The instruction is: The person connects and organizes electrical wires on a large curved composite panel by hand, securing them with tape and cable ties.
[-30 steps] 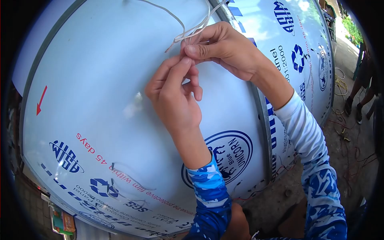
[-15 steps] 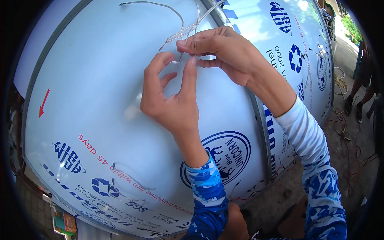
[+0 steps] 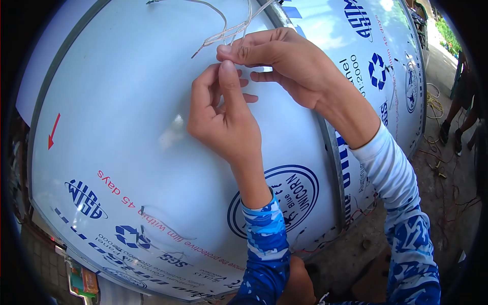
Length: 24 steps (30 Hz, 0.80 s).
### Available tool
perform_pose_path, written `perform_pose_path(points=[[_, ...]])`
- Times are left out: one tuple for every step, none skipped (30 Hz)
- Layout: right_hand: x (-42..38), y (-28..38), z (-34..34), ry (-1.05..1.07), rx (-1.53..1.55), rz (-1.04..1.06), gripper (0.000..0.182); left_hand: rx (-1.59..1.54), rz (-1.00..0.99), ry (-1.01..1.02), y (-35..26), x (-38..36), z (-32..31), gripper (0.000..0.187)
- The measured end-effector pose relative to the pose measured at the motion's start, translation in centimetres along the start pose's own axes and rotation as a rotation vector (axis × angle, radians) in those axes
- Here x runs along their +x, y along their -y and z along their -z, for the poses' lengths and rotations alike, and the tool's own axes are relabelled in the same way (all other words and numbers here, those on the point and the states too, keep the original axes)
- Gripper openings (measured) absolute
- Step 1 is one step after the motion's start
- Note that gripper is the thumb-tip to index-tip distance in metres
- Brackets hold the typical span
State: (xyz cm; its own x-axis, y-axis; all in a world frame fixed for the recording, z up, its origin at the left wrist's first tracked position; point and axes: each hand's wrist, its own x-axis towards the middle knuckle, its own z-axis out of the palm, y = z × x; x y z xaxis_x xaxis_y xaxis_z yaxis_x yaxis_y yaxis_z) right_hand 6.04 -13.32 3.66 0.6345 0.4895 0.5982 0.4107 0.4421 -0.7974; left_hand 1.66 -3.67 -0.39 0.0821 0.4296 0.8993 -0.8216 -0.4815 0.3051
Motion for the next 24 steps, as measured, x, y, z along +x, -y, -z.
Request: perform_pose_path(points=[[0.0,-0.2,0.1,0.0,0.001,-0.004,0.016,0.003,0.004,-0.001,-0.1,0.0,0.0,0.015],[0.1,-0.4,0.2,0.01,-0.011,0.007,0.016,-0.047,0.051,0.002,-0.4,0.0,0.0,0.018],[0.1,-0.6,0.2,0.02,-0.022,0.018,0.016,-0.097,0.098,0.004,-0.5,0.0,0.0,0.02],[0.2,-0.9,0.1,0.021,-0.02,0.012,0.016,-0.092,0.103,0.002,-0.4,0.0,0.1,0.02],[0.2,-1.1,0.1,-0.01,0.027,0.019,0.012,-0.017,0.085,0.01,-0.3,0.1,0.1,0.021],[0.2,-1.2,-0.1,-0.042,0.076,0.025,0.012,0.061,0.067,0.018,-0.2,0.1,0.2,0.022],[0.2,-1.3,-0.1,-0.04,0.08,0.018,0.012,0.067,0.073,0.017,-0.2,0.1,0.5,0.022],[0.2,-1.0,0.0,-0.057,0.052,0.01,0.012,0.071,0.074,0.073,-0.2,0.2,0.7,0.021],[0.1,-0.9,0.2,-0.074,0.025,0.002,0.013,0.075,0.075,0.129,-0.2,0.3,0.9,0.021],[0.2,-1.1,0.7,-0.075,0.029,0.0,0.013,0.078,0.077,0.131,-0.2,0.3,1.1,0.021],[0.4,-1.4,1.4,-0.042,-0.019,-0.021,0.011,0.093,0.09,0.174,-0.2,0.4,1.3,0.019],[0.5,-1.4,1.8,-0.009,-0.07,-0.04,0.014,0.106,0.101,0.215,-0.2,0.4,1.4,0.018],[0.5,-1.4,2.1,-0.009,-0.068,-0.039,0.014,0.108,0.1,0.217,0.0,0.5,1.6,0.018],[0.6,-1.5,2.3,-0.007,-0.126,-0.034,0.015,0.146,0.066,0.251,0.3,0.6,1.8,0.016],[0.6,-1.4,2.3,-0.005,-0.188,-0.026,0.017,0.181,0.029,0.284,0.4,0.7,2.0,0.013],[0.6,-1.4,2.2,-0.004,-0.188,-0.026,0.017,0.182,0.029,0.284,0.3,0.8,2.3,0.013],[0.4,-1.4,2.0,-0.04,-0.174,-0.047,0.016,0.248,0.086,0.352,0.0,0.9,2.7,0.012],[-0.5,-0.5,1.6,-0.094,-0.185,-0.044,0.016,0.28,0.124,0.422,-1.2,0.9,3.2,0.011],[-0.4,-0.3,1.8,-0.093,-0.185,-0.046,0.016,0.28,0.126,0.422,-1.6,1.0,3.7,0.011],[0.0,0.1,2.3,-0.134,-0.175,-0.007,0.017,0.332,0.227,0.492,-2.1,1.2,4.3,0.011],[0.3,0.3,2.6,-0.177,-0.165,0.036,0.017,0.385,0.324,0.564,-2.3,1.3,4.5,0.011],[0.3,0.4,2.7,-0.145,-0.166,0.027,0.02,0.385,0.32,0.564,-2.2,1.3,4.4,0.011],[0.2,0.2,2.5,-0.146,-0.168,0.032,0.02,0.317,0.116,0.375,-1.8,1.1,4.1,0.009],[-0.1,0.1,1.8,-0.138,-0.177,0.035,0.021,0.242,-0.084,0.184,-1.3,0.9,3.6,0.009]])
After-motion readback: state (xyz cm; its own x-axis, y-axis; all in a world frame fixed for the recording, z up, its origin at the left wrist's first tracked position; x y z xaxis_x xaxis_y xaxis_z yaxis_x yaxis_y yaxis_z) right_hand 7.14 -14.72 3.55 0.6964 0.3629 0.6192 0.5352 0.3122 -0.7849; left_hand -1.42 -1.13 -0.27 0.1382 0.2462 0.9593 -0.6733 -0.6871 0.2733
